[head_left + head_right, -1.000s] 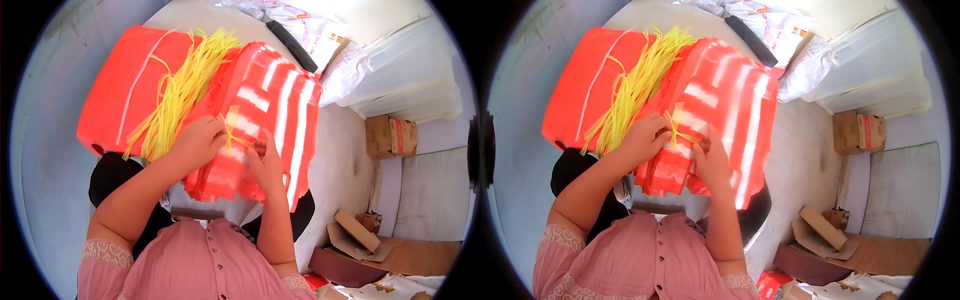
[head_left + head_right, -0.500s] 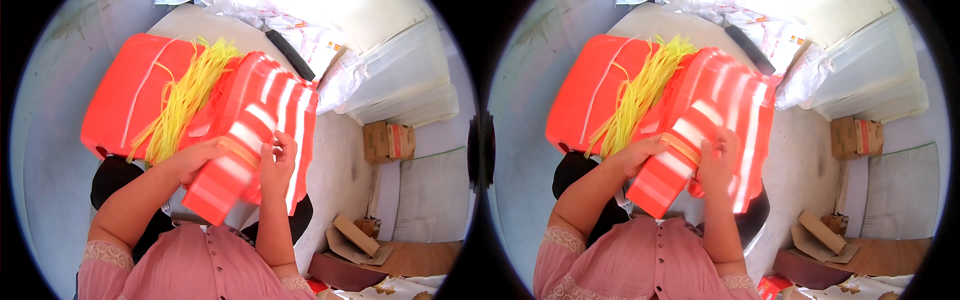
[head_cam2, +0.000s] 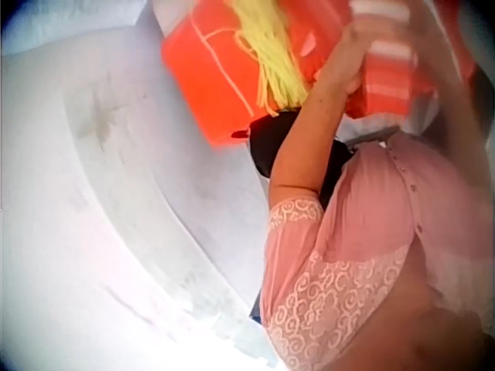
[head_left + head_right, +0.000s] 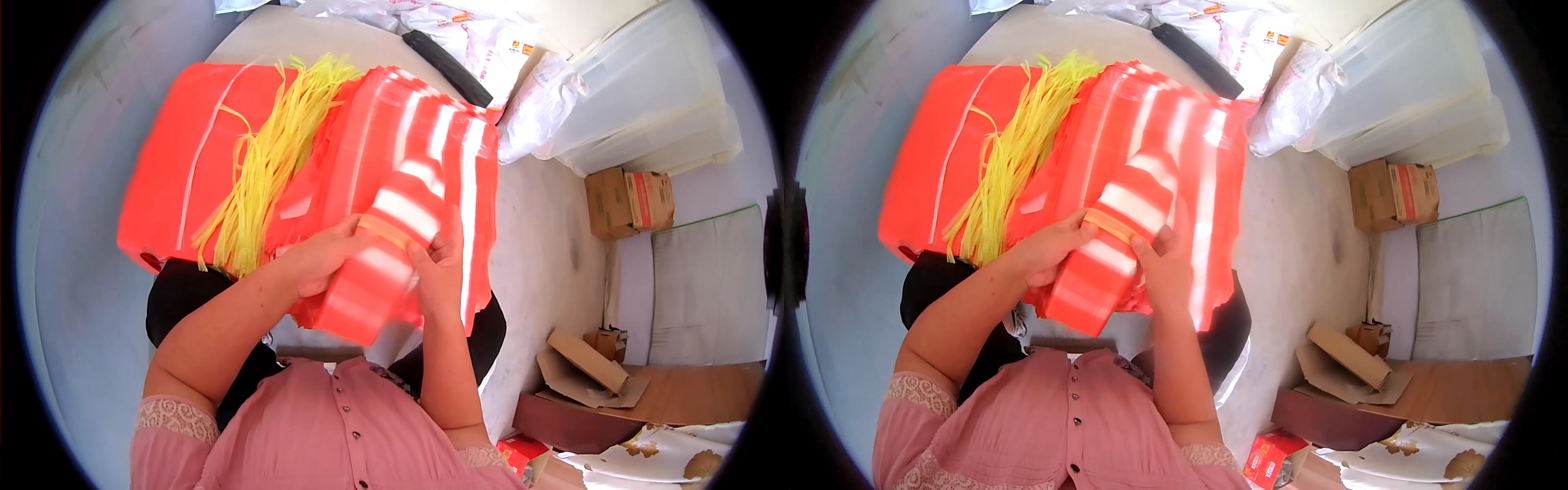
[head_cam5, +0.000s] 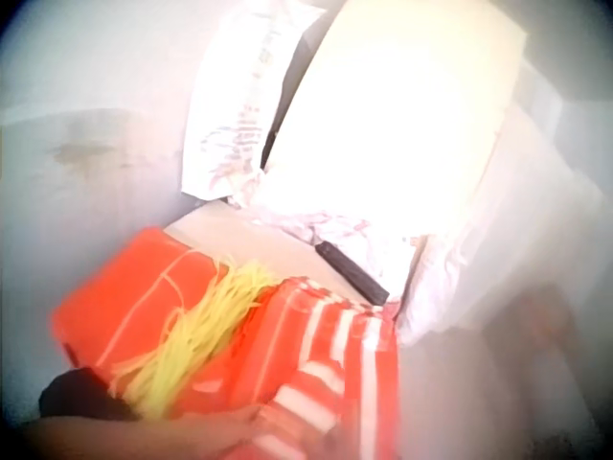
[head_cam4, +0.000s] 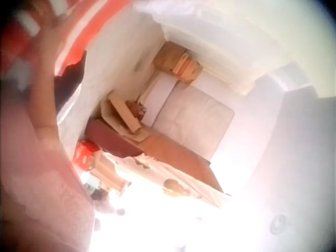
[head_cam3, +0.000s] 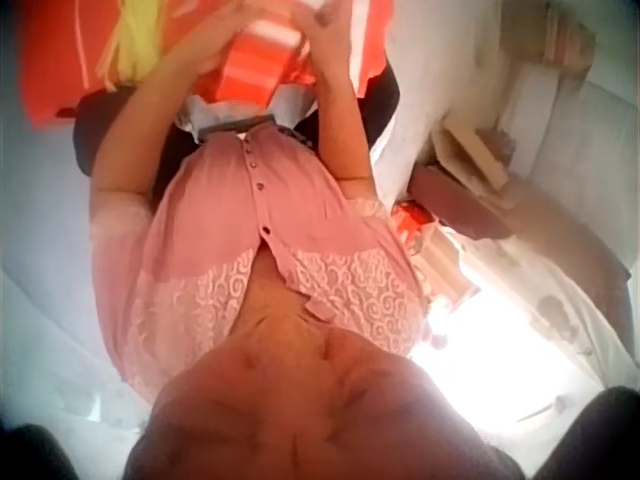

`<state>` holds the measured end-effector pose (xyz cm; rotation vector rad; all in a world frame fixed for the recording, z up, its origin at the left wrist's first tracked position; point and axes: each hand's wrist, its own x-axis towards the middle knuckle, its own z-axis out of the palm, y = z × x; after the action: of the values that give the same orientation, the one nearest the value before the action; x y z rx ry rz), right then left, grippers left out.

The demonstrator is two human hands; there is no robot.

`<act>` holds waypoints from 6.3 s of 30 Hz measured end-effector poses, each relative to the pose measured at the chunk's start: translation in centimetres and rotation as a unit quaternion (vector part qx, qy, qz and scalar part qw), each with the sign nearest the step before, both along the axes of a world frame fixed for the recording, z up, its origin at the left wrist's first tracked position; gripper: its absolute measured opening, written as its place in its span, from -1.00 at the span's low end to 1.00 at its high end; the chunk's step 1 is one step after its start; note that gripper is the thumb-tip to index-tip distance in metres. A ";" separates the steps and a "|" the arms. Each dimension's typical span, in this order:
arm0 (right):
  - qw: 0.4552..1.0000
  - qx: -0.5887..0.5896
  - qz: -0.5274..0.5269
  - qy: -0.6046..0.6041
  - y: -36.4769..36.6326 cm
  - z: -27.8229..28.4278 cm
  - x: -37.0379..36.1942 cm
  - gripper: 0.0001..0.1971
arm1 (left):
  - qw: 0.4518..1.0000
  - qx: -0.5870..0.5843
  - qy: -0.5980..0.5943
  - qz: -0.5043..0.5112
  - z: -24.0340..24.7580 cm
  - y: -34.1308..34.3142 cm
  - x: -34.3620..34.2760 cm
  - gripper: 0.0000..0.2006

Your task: The person folds bundles of striped plastic bags, ties each bundle with a plastic strip, and places the tied bundles into a sack.

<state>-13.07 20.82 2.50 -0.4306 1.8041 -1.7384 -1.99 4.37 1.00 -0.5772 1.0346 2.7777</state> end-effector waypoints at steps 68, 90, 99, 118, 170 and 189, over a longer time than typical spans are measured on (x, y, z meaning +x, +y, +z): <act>0.997 0.037 -0.033 -0.054 3.9 -2.7 -1.9 -0.17 | 0.996 -0.034 -0.071 -0.037 -3.0 3.3 -0.3 -0.60; 0.987 0.152 -0.047 0.038 4.0 -1.9 -3.5 -0.32 | 0.996 -0.031 -0.049 -0.073 -3.1 3.5 -0.1 -0.54; 0.986 0.134 -0.073 0.072 4.2 -3.9 -3.8 -0.33 | 0.996 -0.025 -0.047 -0.066 -2.4 3.9 -0.4 -0.53; 0.993 0.079 -0.081 -0.012 4.1 -2.2 -0.9 -0.35 | 0.993 -0.101 -0.023 -0.065 -2.6 4.2 0.1 -0.24; 0.929 0.254 -0.242 -0.116 47.1 -12.7 9.5 -0.45 | 0.900 -0.242 -0.120 -0.342 -8.0 24.8 -1.3 -0.78; 0.928 0.284 -0.164 -0.179 45.0 -33.1 8.4 -0.40 | 0.873 -0.274 -0.149 -0.376 -7.2 24.1 -2.2 -0.82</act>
<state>-4.67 65.80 -30.57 0.4234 2.0567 -1.2827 -4.21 28.48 -6.22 -0.4840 1.5511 1.6623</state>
